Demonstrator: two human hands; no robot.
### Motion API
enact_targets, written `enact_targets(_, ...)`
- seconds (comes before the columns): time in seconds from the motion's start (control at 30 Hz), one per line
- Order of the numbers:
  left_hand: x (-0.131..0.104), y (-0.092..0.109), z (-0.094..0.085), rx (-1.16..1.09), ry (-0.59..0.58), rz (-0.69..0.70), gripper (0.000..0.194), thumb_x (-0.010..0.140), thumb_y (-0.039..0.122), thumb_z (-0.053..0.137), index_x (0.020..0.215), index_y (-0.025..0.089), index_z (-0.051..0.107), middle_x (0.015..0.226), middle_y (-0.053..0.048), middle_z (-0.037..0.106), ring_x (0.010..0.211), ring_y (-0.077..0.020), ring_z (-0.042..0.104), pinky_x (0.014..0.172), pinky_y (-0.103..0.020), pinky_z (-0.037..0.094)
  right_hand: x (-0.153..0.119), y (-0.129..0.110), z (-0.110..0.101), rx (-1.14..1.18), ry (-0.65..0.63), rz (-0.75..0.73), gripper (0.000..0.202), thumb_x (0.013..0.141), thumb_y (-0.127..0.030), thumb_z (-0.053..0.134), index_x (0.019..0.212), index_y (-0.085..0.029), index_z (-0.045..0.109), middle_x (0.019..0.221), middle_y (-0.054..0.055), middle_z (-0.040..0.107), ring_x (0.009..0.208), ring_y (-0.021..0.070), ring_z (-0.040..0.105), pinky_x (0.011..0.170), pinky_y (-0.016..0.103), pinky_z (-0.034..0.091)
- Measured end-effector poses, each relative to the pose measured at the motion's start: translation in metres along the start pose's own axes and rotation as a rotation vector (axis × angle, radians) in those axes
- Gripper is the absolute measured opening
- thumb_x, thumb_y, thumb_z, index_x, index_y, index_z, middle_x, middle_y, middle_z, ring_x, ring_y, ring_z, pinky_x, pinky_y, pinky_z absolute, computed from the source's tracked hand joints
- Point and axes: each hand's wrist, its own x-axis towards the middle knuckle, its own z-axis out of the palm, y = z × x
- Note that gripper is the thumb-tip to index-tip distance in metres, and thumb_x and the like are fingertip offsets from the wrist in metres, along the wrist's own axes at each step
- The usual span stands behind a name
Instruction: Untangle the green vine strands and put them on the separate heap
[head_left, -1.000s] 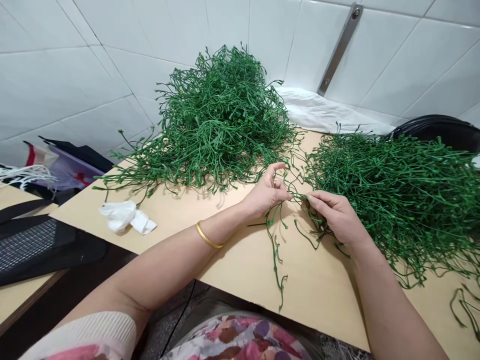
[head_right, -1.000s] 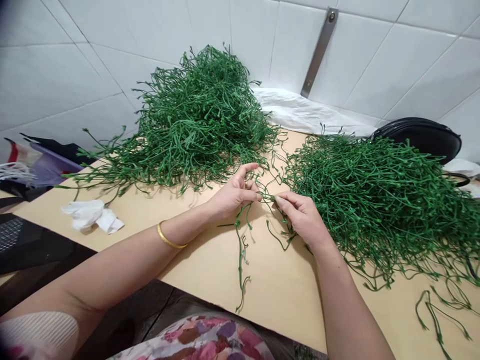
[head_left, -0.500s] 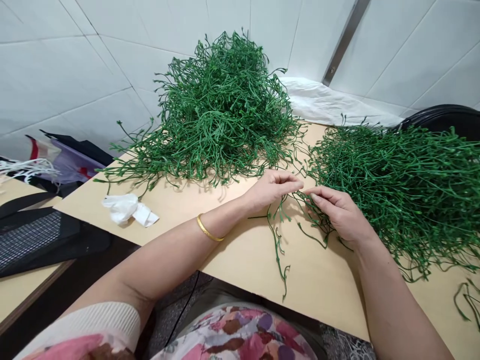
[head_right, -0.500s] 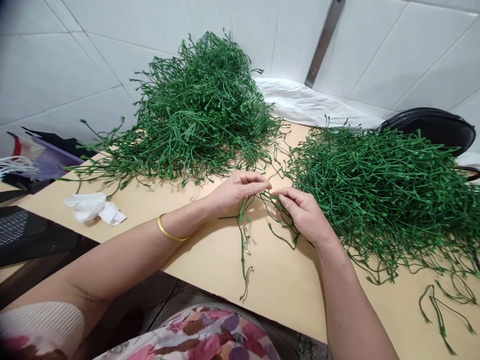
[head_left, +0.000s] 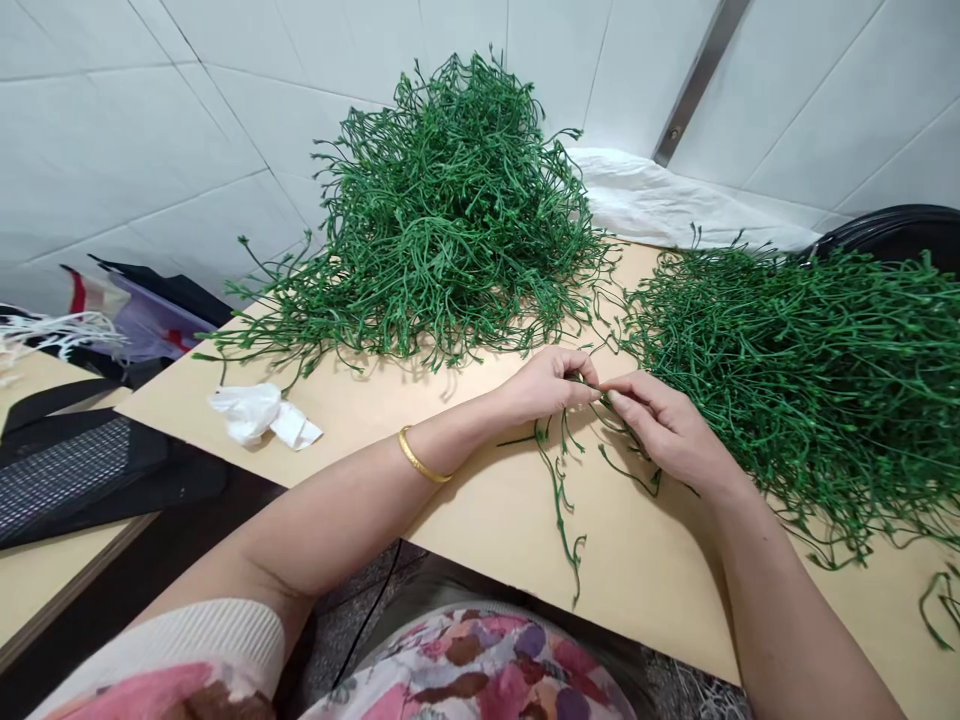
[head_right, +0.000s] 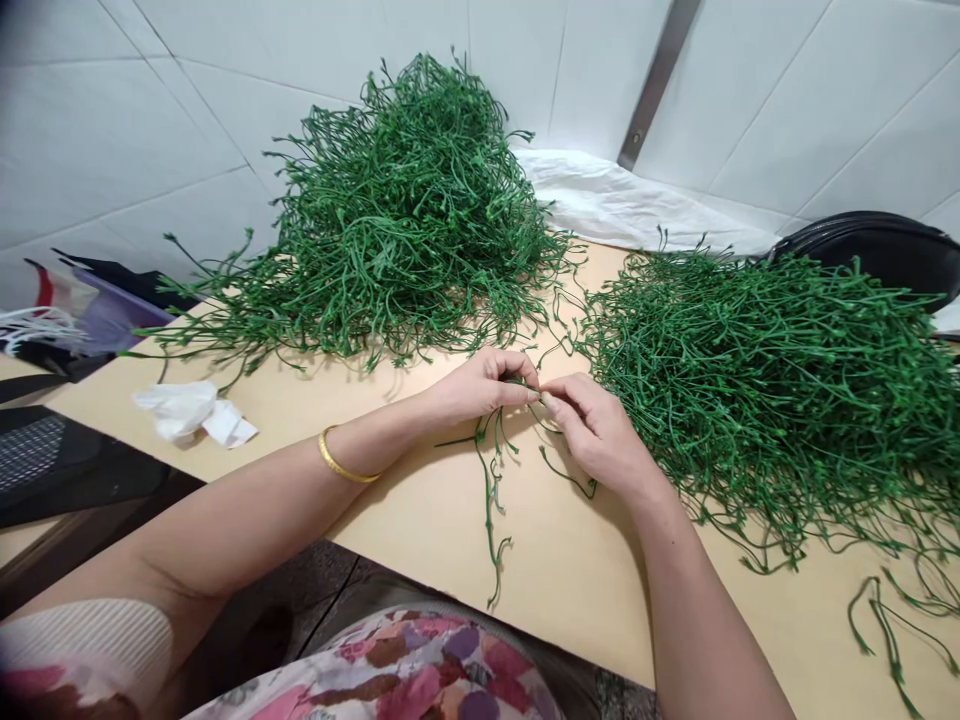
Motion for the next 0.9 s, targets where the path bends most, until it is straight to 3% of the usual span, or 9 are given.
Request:
enact_targets(0.1,-0.001,-0.001,0.001,-0.028,0.013,0.0,0.005,0.063,0.013,0.057,0.068,0.013,0.054,0.058,0.004,0.047,0.053,-0.0053,0.039,0.051,-0.02,0.029,0.0,-0.001,0.004,-0.135,0.007,-0.038,0.017,0.083,-0.025,0.045,0.09,-0.017,0.059,0.082,0.005,0.059,0.075,0.0154,0.051,0.068,0.027,0.039)
enact_targets(0.17,-0.002,-0.001,0.002,-0.066,0.042,0.019,0.018,0.063,0.013,0.058,0.08,0.015,0.053,0.057,0.006,0.042,0.052,-0.0049,0.036,0.049,-0.019,0.027,0.0,0.0,0.005,-0.172,0.031,-0.039,0.017,0.084,-0.023,0.042,0.085,-0.017,0.058,0.076,0.004,0.057,0.071,0.0147,0.05,0.065,0.026,0.038)
enact_targets(0.27,-0.003,0.0,0.006,-0.166,0.111,0.055,0.036,0.063,0.012,0.06,0.094,0.02,0.044,0.059,0.008,0.038,0.051,-0.0045,0.035,0.048,-0.018,0.026,0.0,0.002,0.004,-0.087,0.07,0.017,0.02,0.086,-0.025,0.04,0.083,-0.017,0.058,0.069,0.001,0.055,0.063,0.0119,0.048,0.059,0.023,0.037)
enact_targets(0.37,-0.004,0.0,0.011,-0.274,0.198,0.052,0.04,0.062,0.013,0.063,0.092,0.022,0.037,0.062,0.009,0.039,0.051,-0.0041,0.038,0.05,-0.018,0.029,-0.001,0.003,0.003,0.006,0.12,0.072,0.02,0.086,-0.028,0.042,0.083,-0.018,0.058,0.065,-0.001,0.053,0.058,0.0102,0.045,0.055,0.022,0.036)
enact_targets(0.5,-0.003,0.003,0.012,-0.304,0.278,0.088,0.049,0.059,0.017,0.069,0.095,0.023,0.036,0.07,0.007,0.045,0.054,-0.0038,0.042,0.052,-0.018,0.033,0.0,0.005,0.002,0.033,0.241,0.047,0.016,0.083,-0.027,0.047,0.081,-0.018,0.06,0.073,0.001,0.058,0.066,0.0125,0.052,0.062,0.024,0.04)
enact_targets(0.6,-0.002,0.004,0.008,-0.265,0.257,0.101,0.03,0.062,0.019,0.066,0.084,0.017,0.046,0.073,0.004,0.048,0.056,-0.0036,0.042,0.054,-0.019,0.033,0.0,0.008,0.002,-0.056,0.335,-0.02,0.012,0.08,-0.024,0.05,0.079,-0.018,0.061,0.077,0.003,0.06,0.073,0.0153,0.055,0.068,0.028,0.042)
enact_targets(0.7,-0.001,0.003,0.006,-0.191,0.199,0.08,0.008,0.066,0.018,0.059,0.069,0.012,0.053,0.064,0.002,0.049,0.056,-0.0047,0.041,0.053,-0.02,0.031,0.0,0.009,0.002,-0.117,0.348,-0.072,0.011,0.079,-0.022,0.052,0.081,-0.018,0.062,0.079,0.005,0.06,0.075,0.0161,0.056,0.069,0.029,0.043)
enact_targets(0.9,-0.003,0.005,0.004,-0.084,0.068,0.077,0.015,0.065,0.021,0.061,0.077,0.011,0.062,0.051,0.006,0.041,0.049,-0.0049,0.035,0.048,-0.021,0.026,-0.001,0.006,0.003,-0.084,0.217,-0.094,0.012,0.082,-0.021,0.048,0.085,-0.019,0.06,0.079,0.003,0.06,0.074,0.0146,0.055,0.067,0.027,0.042)
